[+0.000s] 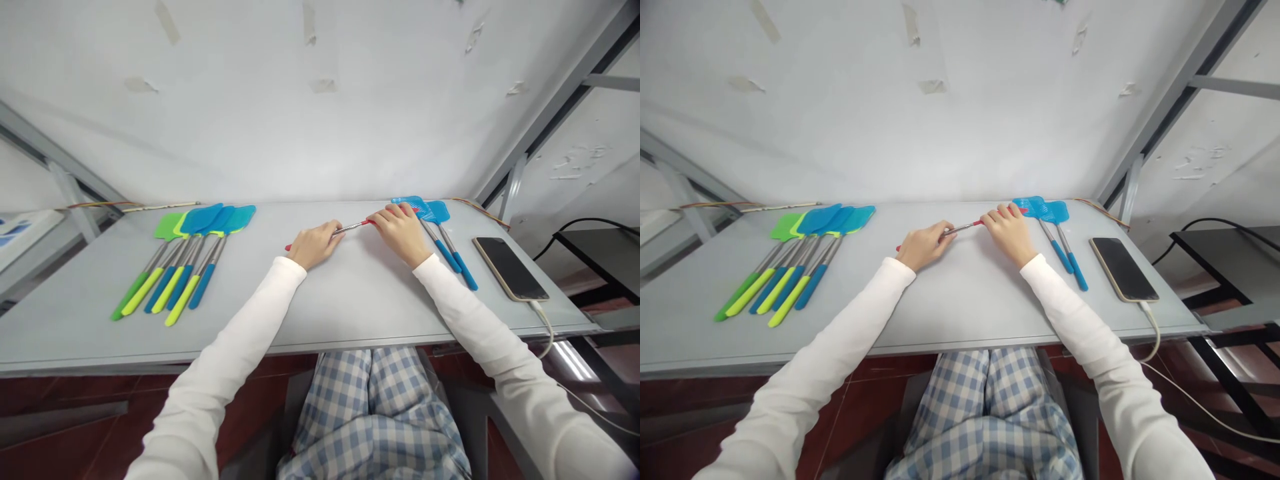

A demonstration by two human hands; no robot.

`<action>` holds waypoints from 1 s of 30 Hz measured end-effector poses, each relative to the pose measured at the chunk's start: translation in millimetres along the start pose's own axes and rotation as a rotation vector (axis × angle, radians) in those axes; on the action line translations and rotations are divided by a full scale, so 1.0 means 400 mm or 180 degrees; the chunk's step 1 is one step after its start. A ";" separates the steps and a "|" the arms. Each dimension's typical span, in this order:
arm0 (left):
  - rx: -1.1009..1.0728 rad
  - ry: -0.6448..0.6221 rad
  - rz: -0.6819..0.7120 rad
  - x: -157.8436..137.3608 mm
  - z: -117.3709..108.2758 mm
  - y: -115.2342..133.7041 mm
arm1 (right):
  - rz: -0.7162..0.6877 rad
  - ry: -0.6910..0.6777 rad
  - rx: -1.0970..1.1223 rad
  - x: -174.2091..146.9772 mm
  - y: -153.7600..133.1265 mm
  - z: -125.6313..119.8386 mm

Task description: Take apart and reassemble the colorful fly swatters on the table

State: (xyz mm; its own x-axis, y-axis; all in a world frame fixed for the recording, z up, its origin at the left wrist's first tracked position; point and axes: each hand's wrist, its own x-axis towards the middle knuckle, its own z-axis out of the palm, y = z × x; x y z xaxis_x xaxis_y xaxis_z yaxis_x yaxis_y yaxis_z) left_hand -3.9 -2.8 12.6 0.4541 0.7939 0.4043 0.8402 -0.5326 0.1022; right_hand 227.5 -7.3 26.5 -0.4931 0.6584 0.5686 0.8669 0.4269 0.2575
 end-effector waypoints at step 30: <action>0.0449 -0.0143 -0.0019 0.022 -0.011 0.017 | 0.0007 0.0112 0.0047 0.014 0.008 0.040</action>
State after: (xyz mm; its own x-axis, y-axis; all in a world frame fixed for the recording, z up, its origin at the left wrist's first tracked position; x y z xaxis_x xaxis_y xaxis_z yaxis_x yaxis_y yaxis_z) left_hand 4.5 -0.9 20.8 0.4590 0.8110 0.3627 0.8749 -0.4837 -0.0255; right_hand 226.3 7.7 18.0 -0.4880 0.6372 0.5965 0.8667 0.4347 0.2447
